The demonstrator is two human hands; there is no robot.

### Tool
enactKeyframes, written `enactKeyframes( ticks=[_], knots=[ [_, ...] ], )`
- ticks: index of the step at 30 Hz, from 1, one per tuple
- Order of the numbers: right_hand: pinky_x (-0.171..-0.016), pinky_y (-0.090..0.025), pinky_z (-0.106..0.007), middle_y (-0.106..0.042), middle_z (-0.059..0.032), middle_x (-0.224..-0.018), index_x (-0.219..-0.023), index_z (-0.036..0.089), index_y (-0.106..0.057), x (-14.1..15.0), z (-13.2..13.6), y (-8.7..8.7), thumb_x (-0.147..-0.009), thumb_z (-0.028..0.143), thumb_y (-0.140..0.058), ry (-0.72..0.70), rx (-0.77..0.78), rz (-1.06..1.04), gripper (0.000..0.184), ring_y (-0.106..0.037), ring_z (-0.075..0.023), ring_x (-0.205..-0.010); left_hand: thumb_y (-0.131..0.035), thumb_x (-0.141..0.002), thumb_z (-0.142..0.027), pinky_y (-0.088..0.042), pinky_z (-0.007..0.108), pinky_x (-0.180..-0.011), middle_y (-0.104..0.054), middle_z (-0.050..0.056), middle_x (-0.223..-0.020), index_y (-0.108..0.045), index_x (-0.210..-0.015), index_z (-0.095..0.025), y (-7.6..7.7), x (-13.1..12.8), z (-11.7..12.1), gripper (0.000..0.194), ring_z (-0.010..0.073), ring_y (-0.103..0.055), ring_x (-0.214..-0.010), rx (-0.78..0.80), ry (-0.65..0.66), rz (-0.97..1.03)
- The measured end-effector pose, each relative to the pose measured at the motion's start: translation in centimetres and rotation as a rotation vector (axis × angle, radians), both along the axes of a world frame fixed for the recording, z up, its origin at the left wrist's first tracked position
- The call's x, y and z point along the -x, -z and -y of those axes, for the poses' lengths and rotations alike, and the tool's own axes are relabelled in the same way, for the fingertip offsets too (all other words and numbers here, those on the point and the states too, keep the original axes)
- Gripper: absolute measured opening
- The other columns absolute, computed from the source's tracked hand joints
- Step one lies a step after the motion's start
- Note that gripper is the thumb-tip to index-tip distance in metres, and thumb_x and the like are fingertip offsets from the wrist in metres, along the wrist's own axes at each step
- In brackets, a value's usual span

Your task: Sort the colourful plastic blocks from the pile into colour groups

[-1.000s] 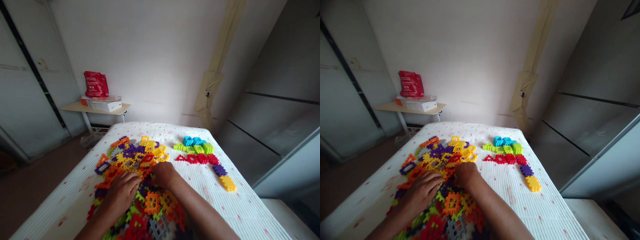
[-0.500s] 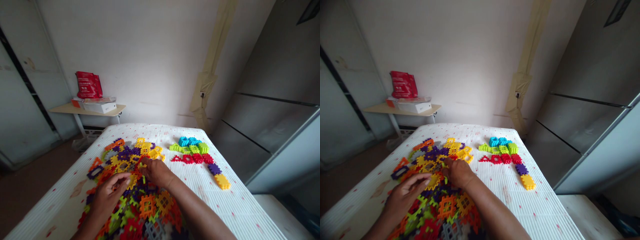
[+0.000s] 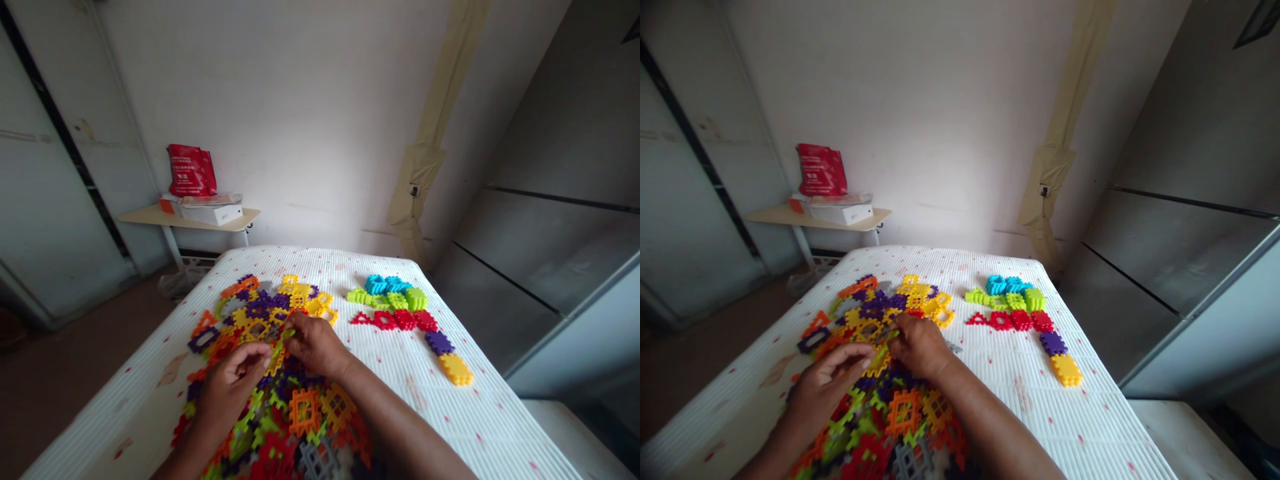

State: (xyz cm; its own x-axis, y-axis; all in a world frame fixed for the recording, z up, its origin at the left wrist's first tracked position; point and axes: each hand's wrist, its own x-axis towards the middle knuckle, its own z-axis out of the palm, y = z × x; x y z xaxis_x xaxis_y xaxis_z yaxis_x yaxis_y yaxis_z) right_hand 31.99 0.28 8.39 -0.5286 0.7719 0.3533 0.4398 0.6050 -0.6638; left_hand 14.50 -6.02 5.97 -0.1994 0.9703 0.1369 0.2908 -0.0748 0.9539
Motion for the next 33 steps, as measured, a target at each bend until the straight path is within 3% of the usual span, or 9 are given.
enactKeyframes(
  ticks=[4, 10, 16, 27, 33],
  knots=[
    [-0.054, -0.034, -0.017, -0.05, 0.0054, -0.066, -0.088, 0.02, -0.058, -0.1, -0.5, 0.3, -0.069, 0.011, -0.054, 0.0, 0.076, -0.19, 0.021, -0.043, -0.0071, -0.056, -0.057, -0.069, -0.042, -0.049, 0.032, -0.075, -0.068, 0.005, -0.084, -0.064, -0.084, -0.02, 0.9, 0.5, -0.3, 0.027, 0.0208, -0.063, -0.08, -0.066, -0.05, -0.187],
    [-0.053, -0.034, -0.018, -0.048, 0.0059, -0.067, -0.081, 0.02, -0.056, 0.0, -1.0, 1.2, -0.067, 0.017, -0.061, -0.094, 0.277, -0.401, 0.015, -0.04, -0.0066, -0.055, -0.055, -0.071, -0.042, -0.049, 0.031, -0.075, -0.068, 0.004, -0.084, -0.062, -0.085, -0.02, 1.3, 0.7, -0.4, 0.027, 0.0197, -0.063, -0.079, -0.058, -0.046, -0.182],
    [-0.054, -0.037, -0.019, -0.05, 0.0059, -0.067, -0.079, 0.02, -0.054, 0.3, -1.4, 1.8, -0.061, 0.028, -0.072, -0.137, 0.484, -0.567, 0.027, -0.044, -0.0069, -0.056, -0.058, -0.068, -0.04, -0.05, 0.03, -0.074, -0.069, 0.004, -0.084, -0.063, -0.086, -0.02, 1.2, 0.7, -0.5, 0.027, 0.0195, -0.064, -0.079, -0.085, -0.1, -0.2],
    [-0.055, -0.045, -0.022, -0.056, 0.0063, -0.06, -0.078, 0.018, -0.056, 0.6, -0.7, 0.8, -0.054, 0.041, -0.079, -0.126, 0.686, -0.601, 0.041, -0.053, -0.0078, -0.052, -0.054, -0.074, -0.036, -0.05, 0.026, -0.07, -0.07, 0.001, -0.079, -0.066, -0.082, -0.023, -0.1, 0.5, 0.2, 0.02, 0.0176, -0.064, -0.072, -0.244, -0.109, -0.394],
    [-0.039, -0.036, -0.016, -0.051, 0.0061, -0.054, -0.067, 0.016, -0.059, 0.3, -0.5, 0.5, -0.064, 0.049, -0.072, -0.045, 0.544, -0.445, 0.035, -0.042, -0.0042, -0.041, -0.055, -0.076, -0.041, -0.049, 0.026, -0.074, -0.069, 0.002, -0.083, -0.067, -0.088, -0.024, 0.7, 1.1, 0.0, 0.024, 0.0177, -0.063, -0.076, -0.231, -0.129, -0.331]
  ],
)
